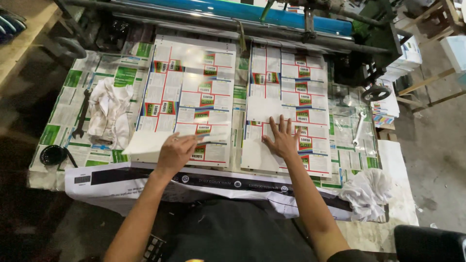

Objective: Peeling clear lamination or backing sheets from printed label stock on a machine.

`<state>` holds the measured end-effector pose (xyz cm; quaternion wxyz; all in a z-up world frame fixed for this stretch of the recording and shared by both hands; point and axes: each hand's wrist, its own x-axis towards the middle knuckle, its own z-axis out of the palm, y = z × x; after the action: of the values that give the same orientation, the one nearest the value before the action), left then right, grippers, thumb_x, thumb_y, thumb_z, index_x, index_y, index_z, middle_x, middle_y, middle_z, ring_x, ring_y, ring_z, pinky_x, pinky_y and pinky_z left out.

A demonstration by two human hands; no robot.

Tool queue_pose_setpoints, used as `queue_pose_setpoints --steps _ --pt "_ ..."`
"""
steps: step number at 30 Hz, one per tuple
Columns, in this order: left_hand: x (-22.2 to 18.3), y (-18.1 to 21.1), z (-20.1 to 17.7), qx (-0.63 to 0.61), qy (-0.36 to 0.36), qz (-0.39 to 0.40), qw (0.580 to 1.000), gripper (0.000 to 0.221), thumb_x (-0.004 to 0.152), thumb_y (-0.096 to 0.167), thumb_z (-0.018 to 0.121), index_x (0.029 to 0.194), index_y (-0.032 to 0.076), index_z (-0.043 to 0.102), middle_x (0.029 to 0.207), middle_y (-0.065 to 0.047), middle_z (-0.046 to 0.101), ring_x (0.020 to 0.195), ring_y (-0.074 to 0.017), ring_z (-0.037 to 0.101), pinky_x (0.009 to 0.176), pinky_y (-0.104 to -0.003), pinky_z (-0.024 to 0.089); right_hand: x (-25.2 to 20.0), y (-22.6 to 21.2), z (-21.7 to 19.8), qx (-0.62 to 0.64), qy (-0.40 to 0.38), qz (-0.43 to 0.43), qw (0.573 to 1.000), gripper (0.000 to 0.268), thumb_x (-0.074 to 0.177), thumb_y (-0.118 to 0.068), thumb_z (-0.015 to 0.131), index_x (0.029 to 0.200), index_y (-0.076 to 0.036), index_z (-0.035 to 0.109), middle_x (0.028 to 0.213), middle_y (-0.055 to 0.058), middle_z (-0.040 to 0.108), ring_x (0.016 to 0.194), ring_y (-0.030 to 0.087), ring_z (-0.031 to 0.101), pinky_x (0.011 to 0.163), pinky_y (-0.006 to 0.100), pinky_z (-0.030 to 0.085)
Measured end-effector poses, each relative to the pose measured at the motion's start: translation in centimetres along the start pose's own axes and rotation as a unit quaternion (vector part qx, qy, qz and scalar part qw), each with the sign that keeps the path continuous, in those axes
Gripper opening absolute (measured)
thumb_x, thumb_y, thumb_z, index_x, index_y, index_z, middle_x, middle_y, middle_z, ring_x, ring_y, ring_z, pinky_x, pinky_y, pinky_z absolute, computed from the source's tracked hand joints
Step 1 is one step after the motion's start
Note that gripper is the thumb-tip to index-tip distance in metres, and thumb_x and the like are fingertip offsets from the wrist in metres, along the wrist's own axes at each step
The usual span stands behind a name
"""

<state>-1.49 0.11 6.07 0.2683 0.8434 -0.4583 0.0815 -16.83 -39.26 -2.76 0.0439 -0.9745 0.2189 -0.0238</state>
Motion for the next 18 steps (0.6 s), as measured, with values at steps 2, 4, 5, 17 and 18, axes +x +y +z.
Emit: queue_pose_setpoints --steps 2,4,5,17,18 --pt "0.5 2.2 -2.8 0.032 0.085 0.028 0.995 0.007 0.096 0.014 0.070 0.100 0.010 0.075 0.114 -0.004 0.076 0.111 -0.0235 0.071 0.107 -0.051 0.047 0.1 -0.3 0.0 -0.002 -0.007 -0.001 1.000 0.088 0.091 -0.078 0.040 0.164 -0.037 0.016 0.173 0.012 0.009 0.157 0.042 0.008 0.111 0.081 0.003" --pt "0.4 3.1 -3.2 0.063 0.171 0.058 0.982 0.002 0.096 0.012 0.073 0.097 0.010 0.073 0.116 -0.003 0.076 0.115 -0.0220 0.071 0.107 -0.051 0.047 -0.6 -0.5 0.0 -0.005 -0.012 0.000 1.000 0.088 0.090 -0.079 0.039 0.164 -0.036 0.016 0.173 0.012 0.008 0.156 0.043 0.007 0.111 0.080 0.003" --pt "-0.2 3.0 -2.1 0.066 0.184 0.048 0.980 0.003 0.094 0.010 0.074 0.092 0.010 0.071 0.121 -0.003 0.074 0.118 -0.0223 0.070 0.108 -0.052 0.045 -1.7 -0.5 0.2 -0.026 -0.011 -0.022 0.999 0.089 0.090 -0.080 0.040 0.164 -0.036 0.016 0.173 0.011 0.008 0.156 0.042 0.007 0.112 0.080 0.002" --pt "-4.2 -2.9 9.1 -0.023 -0.018 -0.002 1.000 0.021 0.096 0.016 0.065 0.112 0.004 0.063 0.142 -0.012 0.062 0.137 -0.0317 0.054 0.113 -0.057 0.040 -12.1 -0.8 -4.3 -0.059 -0.137 -0.061 0.987 0.090 0.080 -0.059 0.072 0.156 -0.045 0.026 0.168 0.005 0.020 0.154 0.033 0.018 0.116 0.074 0.007" --pt "-4.0 -3.2 9.3 -0.033 -0.018 -0.006 0.999 0.023 0.099 0.017 0.063 0.117 0.004 0.063 0.142 -0.011 0.062 0.138 -0.0316 0.053 0.114 -0.056 0.040 -12.2 0.0 -3.6 -0.064 -0.065 -0.090 0.992 0.075 0.087 -0.050 0.070 0.154 -0.046 0.035 0.165 0.003 0.033 0.152 0.030 0.028 0.114 0.074 0.013"
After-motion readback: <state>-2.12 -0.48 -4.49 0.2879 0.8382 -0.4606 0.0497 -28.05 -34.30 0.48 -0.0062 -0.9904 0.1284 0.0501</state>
